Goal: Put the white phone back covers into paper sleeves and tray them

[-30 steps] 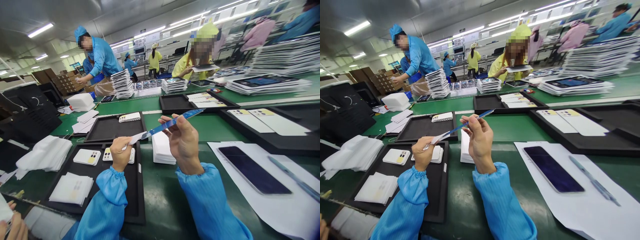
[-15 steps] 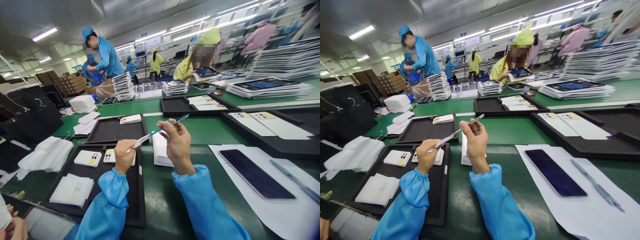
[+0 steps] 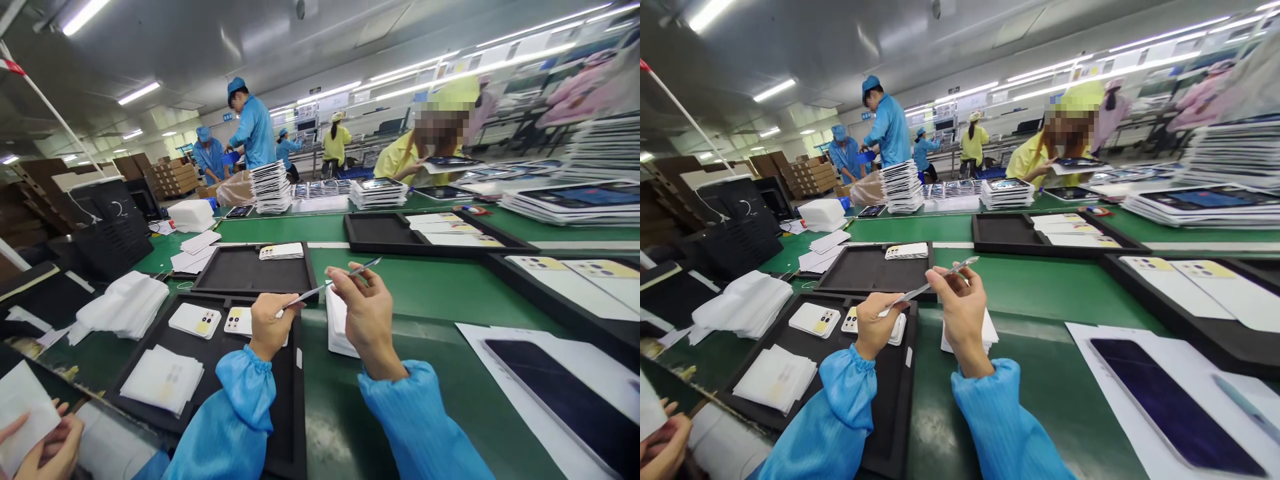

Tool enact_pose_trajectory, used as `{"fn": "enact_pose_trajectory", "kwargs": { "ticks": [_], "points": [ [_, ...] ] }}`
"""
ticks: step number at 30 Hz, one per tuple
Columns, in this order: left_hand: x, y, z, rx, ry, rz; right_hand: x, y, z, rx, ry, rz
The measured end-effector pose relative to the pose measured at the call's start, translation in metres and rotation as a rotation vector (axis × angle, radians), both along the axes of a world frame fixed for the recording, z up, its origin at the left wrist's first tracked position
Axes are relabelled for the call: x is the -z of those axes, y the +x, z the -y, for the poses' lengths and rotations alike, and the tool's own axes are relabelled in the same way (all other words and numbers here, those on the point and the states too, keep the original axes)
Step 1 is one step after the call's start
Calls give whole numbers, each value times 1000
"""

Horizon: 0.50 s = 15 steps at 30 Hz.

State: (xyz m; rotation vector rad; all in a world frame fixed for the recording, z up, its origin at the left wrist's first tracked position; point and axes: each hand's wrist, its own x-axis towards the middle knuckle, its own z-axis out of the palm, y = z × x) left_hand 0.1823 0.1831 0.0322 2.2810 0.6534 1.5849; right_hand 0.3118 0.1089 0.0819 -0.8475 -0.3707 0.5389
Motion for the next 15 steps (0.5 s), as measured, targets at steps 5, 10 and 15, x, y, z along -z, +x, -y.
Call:
{"fn": "enact_pose_trajectory", "kwargs": {
  "ticks": [5, 10, 15],
  "points": [
    [0, -1, 0, 8, 34, 20, 15, -14, -10, -72, -85, 90],
    [-3, -9, -7, -11, -35, -17, 23, -1, -11, -144, -154, 221],
    [-7, -15, -9, 130, -198, -86, 19, 32, 0, -360, -49, 323]
  ]
}}
